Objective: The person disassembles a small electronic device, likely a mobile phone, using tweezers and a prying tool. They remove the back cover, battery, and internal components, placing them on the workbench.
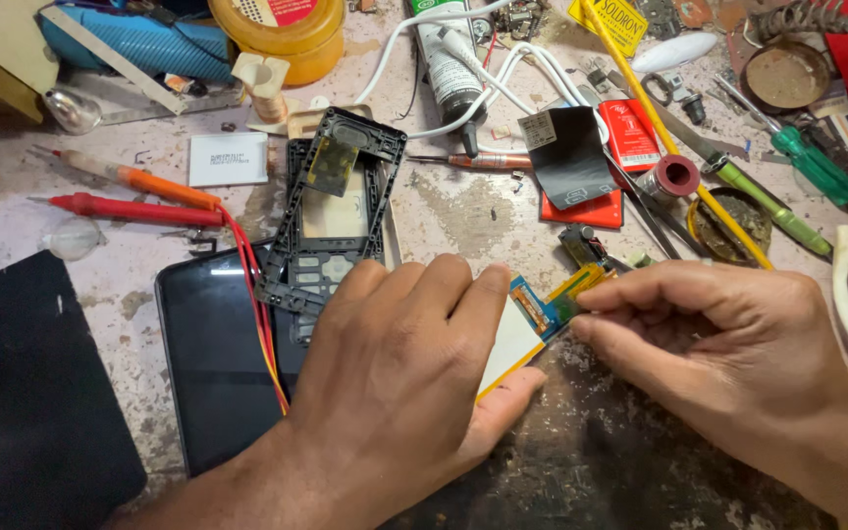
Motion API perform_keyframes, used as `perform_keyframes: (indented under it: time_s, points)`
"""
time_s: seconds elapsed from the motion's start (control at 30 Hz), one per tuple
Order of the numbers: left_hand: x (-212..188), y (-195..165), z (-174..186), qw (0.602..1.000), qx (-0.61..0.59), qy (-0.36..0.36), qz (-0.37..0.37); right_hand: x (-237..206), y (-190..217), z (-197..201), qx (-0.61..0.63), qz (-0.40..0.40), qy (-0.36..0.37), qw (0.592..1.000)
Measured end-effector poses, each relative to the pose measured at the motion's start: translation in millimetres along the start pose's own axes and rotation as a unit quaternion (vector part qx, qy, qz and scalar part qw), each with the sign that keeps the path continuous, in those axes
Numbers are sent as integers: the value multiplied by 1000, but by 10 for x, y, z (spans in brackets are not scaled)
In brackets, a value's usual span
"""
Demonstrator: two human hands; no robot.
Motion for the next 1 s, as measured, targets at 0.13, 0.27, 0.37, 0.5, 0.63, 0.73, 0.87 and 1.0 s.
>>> perform_keyframes:
  time_s: [0.13,0.27,0.37,0.5,0.63,0.73,0.87,1.0]
  points:
    - [-4,11,3,1000,-14,21,12,-62,-10,-57,30,-35,-2,999]
    - [-6,15,-2,1000,-14,12,5,-54,32,-70,-79,50,-5,996]
    - [-13,20,-1,1000,-20,19,5,-39,87,-92,-94,39,-14,995]
    - [-12,19,-5,999,-26,21,3,-8,153,-101,-85,50,-35,995]
    - [-9,21,-3,1000,-21,17,0,7,184,-105,-75,54,-27,995]
    - [-12,20,1,1000,-23,20,1,16,180,-113,-93,34,-32,995]
    - [-11,19,0,1000,-20,18,2,23,180,-127,-109,26,-39,993]
    - [-11,21,-1,999,-22,27,5,28,185,-134,-109,26,-35,993]
Point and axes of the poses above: each hand's wrist, its own x-axis towards the middle knuckle, its own z-axis out of the back of the hand, y = z × x, the point moved 1 cm from there along x, towards the middle knuckle, and after that the axes turned 5 degrees about y, right-handed, at the moved point
